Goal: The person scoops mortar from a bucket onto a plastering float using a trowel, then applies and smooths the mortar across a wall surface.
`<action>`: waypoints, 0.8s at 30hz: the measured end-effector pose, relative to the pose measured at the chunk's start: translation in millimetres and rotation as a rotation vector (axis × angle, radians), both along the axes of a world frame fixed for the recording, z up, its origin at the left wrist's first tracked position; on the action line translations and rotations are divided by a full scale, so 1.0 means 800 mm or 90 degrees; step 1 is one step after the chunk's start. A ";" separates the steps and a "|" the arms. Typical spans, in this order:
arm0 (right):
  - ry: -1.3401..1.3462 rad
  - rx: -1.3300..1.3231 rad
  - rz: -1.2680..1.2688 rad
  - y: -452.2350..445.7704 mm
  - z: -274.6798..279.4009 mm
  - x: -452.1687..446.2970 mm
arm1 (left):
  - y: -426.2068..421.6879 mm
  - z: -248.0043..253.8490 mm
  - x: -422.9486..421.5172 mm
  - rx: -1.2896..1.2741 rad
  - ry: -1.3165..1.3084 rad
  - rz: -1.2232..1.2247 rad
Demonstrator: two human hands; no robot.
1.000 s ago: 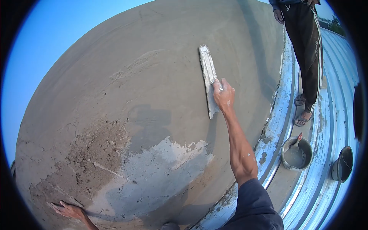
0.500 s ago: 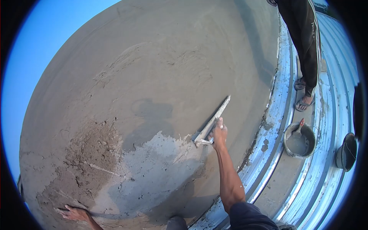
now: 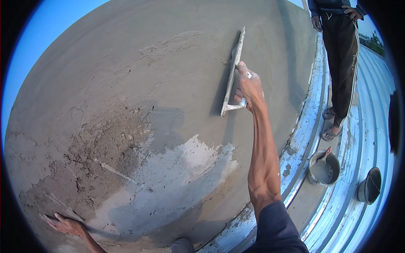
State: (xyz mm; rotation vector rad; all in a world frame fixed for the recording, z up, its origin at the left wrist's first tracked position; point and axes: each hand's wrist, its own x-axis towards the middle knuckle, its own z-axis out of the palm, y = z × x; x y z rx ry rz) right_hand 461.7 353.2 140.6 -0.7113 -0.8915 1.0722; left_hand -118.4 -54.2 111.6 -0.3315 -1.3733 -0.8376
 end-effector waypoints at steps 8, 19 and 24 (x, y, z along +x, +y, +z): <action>-0.267 0.128 -0.069 -0.070 0.064 -0.072 | 0.016 0.012 0.058 0.014 0.008 -0.053; -0.437 0.311 -0.059 -0.190 0.038 -0.167 | 0.014 0.007 0.059 0.021 0.027 -0.084; -0.363 0.434 0.085 -0.218 -0.038 -0.208 | 0.012 0.013 0.067 0.016 0.028 -0.108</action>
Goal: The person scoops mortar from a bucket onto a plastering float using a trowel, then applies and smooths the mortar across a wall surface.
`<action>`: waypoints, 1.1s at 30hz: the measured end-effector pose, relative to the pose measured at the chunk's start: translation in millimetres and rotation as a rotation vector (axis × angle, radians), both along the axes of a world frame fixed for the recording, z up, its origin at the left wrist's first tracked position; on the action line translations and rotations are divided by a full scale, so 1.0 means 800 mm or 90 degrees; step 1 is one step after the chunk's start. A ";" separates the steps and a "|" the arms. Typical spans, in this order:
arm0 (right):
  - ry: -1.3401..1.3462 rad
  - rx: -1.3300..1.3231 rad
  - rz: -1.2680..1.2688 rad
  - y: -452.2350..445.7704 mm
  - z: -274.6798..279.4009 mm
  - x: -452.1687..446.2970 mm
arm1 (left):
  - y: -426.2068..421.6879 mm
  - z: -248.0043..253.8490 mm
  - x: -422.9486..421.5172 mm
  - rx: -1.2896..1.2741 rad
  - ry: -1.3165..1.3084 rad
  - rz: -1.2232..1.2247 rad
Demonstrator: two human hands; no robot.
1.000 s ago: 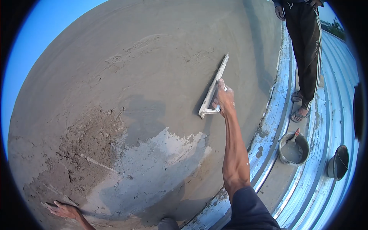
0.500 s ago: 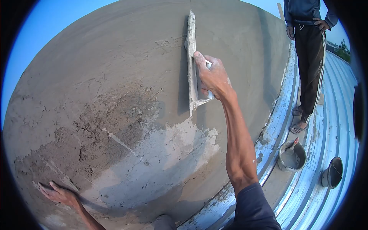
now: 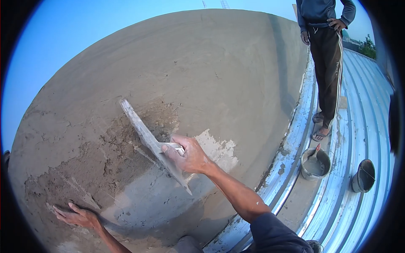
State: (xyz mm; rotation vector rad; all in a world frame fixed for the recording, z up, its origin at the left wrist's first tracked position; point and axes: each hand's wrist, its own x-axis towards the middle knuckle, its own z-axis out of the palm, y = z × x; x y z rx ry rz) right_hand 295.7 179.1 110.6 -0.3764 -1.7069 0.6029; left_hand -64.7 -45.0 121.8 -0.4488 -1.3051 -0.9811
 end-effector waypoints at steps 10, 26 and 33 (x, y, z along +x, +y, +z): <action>0.528 -0.548 -0.059 0.141 -0.092 0.125 | 0.003 -0.005 -0.005 -0.021 0.039 0.046; -0.075 0.018 -0.180 -0.017 0.012 -0.001 | 0.005 -0.003 0.016 0.005 0.010 -0.010; 0.335 -0.409 -0.244 0.100 -0.062 0.095 | -0.002 -0.005 0.025 -0.043 0.038 -0.006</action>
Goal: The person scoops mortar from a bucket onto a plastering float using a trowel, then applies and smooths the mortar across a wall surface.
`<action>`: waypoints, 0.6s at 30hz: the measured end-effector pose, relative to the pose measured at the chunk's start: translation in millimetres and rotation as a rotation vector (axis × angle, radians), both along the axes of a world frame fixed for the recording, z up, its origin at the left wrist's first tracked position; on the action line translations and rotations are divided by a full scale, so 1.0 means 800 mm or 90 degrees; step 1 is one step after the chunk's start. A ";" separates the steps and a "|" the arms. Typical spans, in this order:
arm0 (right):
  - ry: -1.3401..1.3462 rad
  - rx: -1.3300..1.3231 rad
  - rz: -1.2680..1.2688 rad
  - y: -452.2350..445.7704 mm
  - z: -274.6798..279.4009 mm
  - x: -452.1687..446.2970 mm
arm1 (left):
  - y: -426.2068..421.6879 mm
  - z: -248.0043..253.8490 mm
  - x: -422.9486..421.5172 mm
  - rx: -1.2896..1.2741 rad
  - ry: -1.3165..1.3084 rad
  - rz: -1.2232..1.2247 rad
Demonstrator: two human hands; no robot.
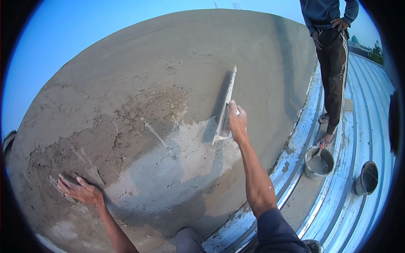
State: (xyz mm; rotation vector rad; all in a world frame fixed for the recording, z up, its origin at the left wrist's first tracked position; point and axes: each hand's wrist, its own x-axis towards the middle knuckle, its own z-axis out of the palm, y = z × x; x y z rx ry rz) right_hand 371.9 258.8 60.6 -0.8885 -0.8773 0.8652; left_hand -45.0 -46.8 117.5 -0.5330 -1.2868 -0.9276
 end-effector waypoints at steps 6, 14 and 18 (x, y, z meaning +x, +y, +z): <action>-0.114 0.114 0.042 -0.001 0.126 -0.013 | 0.008 -0.004 -0.005 -0.006 -0.011 0.022; -0.441 0.333 0.139 -0.108 0.094 -0.064 | 0.005 -0.005 -0.006 0.024 -0.001 -0.004; -0.128 0.141 -0.033 -0.005 -0.039 -0.006 | 0.005 -0.005 -0.009 0.010 0.017 -0.011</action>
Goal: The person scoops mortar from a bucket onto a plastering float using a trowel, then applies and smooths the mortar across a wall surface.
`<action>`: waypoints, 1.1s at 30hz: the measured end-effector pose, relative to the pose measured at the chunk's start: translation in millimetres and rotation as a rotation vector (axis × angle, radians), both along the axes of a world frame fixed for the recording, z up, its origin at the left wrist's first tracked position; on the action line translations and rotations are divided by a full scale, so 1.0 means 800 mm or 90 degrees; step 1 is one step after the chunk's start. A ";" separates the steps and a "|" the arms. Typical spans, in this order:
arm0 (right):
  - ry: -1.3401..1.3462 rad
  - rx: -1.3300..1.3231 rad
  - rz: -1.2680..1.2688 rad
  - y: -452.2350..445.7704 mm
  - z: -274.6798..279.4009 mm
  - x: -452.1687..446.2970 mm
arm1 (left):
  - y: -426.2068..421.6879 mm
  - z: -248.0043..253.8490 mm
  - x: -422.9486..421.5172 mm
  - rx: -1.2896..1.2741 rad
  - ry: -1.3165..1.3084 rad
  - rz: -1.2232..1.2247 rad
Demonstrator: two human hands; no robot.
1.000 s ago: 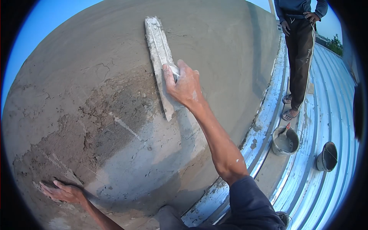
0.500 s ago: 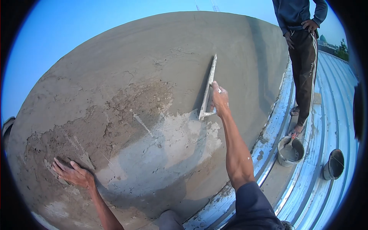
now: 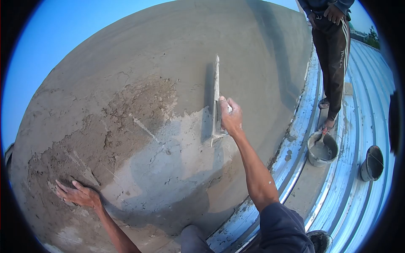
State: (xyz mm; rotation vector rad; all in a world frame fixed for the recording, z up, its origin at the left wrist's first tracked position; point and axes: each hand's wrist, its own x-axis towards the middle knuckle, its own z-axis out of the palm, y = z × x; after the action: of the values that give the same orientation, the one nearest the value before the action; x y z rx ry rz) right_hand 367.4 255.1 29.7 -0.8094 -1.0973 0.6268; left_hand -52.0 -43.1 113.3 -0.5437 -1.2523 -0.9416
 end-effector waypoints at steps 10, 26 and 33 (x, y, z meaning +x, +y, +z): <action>0.022 -0.044 0.011 0.048 -0.011 -0.001 | 0.009 -0.001 -0.004 -0.032 -0.006 0.054; 0.422 -0.268 0.448 -0.271 -0.161 -0.021 | -0.030 -0.133 0.110 -0.331 -0.032 -0.507; 0.692 -0.312 0.415 -0.417 -0.351 0.071 | -0.067 -0.386 0.263 -0.895 -1.348 -1.183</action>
State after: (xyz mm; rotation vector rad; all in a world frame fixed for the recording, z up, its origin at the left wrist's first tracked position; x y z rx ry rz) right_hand 424.1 -78.2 -250.7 -0.3593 -0.1519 1.6804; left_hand 158.8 -97.1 -195.4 0.7659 1.0935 0.6846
